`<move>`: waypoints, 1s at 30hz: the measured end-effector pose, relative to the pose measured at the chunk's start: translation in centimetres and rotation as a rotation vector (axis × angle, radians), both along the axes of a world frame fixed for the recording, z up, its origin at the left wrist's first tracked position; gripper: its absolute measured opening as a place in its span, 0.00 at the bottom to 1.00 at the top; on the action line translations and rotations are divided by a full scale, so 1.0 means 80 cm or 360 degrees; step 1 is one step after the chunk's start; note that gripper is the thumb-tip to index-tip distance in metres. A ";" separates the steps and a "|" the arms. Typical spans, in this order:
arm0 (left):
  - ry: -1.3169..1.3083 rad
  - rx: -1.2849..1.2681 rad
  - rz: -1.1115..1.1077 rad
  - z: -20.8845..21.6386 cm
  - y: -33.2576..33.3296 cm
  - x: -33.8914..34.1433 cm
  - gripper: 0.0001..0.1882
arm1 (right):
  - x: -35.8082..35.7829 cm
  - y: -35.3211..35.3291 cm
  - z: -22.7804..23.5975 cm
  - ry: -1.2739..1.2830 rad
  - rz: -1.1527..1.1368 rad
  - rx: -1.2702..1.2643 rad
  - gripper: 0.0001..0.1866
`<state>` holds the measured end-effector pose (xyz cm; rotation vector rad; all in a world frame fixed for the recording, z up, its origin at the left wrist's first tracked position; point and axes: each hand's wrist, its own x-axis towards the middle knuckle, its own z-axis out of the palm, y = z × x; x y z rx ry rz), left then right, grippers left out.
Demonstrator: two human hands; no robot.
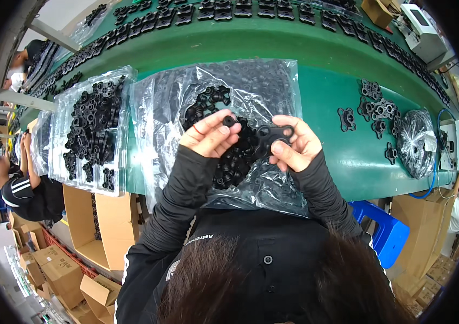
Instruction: The person assembles parts by taking rubber grommets from a bag and pressing them into the openings of plastic brackets by hand.
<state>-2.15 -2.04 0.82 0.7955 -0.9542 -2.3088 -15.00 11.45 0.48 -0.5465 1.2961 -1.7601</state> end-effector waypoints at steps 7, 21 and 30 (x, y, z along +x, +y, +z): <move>-0.0047 -0.0364 -0.0039 -0.018 0.027 0.012 0.11 | 0.015 -0.010 -0.006 -0.0029 0.0142 -0.0164 0.21; -0.0068 -0.0618 -0.0205 -0.006 0.039 0.017 0.07 | 0.014 0.000 0.003 -0.0145 0.0248 -0.0041 0.17; -0.0069 -0.0620 0.0038 -0.008 0.047 0.012 0.11 | 0.026 -0.003 -0.009 0.0166 0.0070 -0.0061 0.21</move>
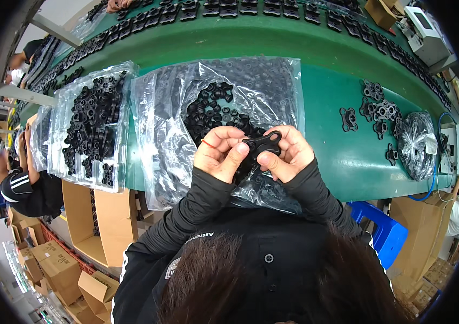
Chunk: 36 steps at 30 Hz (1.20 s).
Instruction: The person assembles parts by taking rubber grommets from a bag and pressing them into the openings of plastic brackets by hand.
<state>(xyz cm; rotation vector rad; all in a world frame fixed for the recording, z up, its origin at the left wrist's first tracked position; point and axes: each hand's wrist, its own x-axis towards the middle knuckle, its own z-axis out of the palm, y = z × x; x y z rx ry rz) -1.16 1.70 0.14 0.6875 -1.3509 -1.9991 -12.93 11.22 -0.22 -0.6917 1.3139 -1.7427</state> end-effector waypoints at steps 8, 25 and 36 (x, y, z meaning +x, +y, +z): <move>-0.0515 -0.1003 -0.0807 0.028 -0.054 -0.005 0.14 | -0.019 0.008 0.012 -0.0108 -0.0005 0.0175 0.18; -0.0750 -0.2642 -0.0151 -0.056 -0.133 -0.056 0.09 | -0.027 0.012 0.014 -0.0450 0.0353 0.0136 0.17; -0.0722 -0.1695 -0.0136 -0.023 -0.099 -0.035 0.13 | -0.021 0.008 -0.010 0.0118 0.0217 -0.0034 0.21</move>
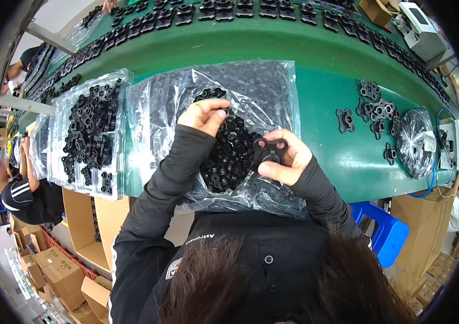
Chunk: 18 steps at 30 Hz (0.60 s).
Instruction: The person assembles parts by taking rubber grommets from a bag and pressing them into the openings of plastic brackets by hand.
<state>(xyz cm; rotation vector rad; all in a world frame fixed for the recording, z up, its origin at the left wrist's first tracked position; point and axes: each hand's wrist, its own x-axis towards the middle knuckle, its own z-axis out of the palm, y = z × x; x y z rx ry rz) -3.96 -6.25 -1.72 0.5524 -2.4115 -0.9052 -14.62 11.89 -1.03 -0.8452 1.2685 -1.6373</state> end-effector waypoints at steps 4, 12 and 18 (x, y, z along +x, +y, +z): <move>0.0630 0.2153 0.0020 0.027 0.029 0.012 0.11 | -0.013 -0.006 0.013 -0.0248 0.0028 0.0318 0.22; 0.0583 0.2124 -0.0009 0.026 0.059 0.023 0.10 | -0.004 -0.021 0.011 -0.0237 0.0078 0.0059 0.22; 0.0422 0.0949 -0.0134 0.023 0.070 0.024 0.10 | -0.011 -0.011 0.015 -0.0467 0.0187 0.0061 0.17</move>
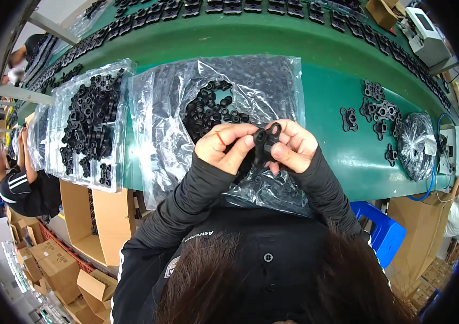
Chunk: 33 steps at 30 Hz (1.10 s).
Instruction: The person assembles parts by taking rubber grommets from a bag and pressing them into the openings of plastic brackets by hand.
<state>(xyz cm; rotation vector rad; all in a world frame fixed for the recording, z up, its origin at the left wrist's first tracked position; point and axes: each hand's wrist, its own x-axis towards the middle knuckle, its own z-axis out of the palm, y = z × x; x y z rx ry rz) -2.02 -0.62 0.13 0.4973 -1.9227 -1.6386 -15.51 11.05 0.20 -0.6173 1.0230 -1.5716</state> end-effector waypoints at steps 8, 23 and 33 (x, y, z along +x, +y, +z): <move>0.0010 0.0582 -0.0058 -0.002 0.005 0.004 0.10 | -0.001 0.003 -0.008 0.0047 0.0040 0.0084 0.14; -0.0618 0.0143 -0.0089 0.020 -0.024 -0.016 0.05 | 0.014 0.000 -0.014 0.0729 -0.0342 0.0096 0.16; -0.0960 -0.1707 0.0352 -0.051 -0.090 -0.044 0.08 | 0.007 0.003 -0.018 0.0314 -0.0350 0.0067 0.14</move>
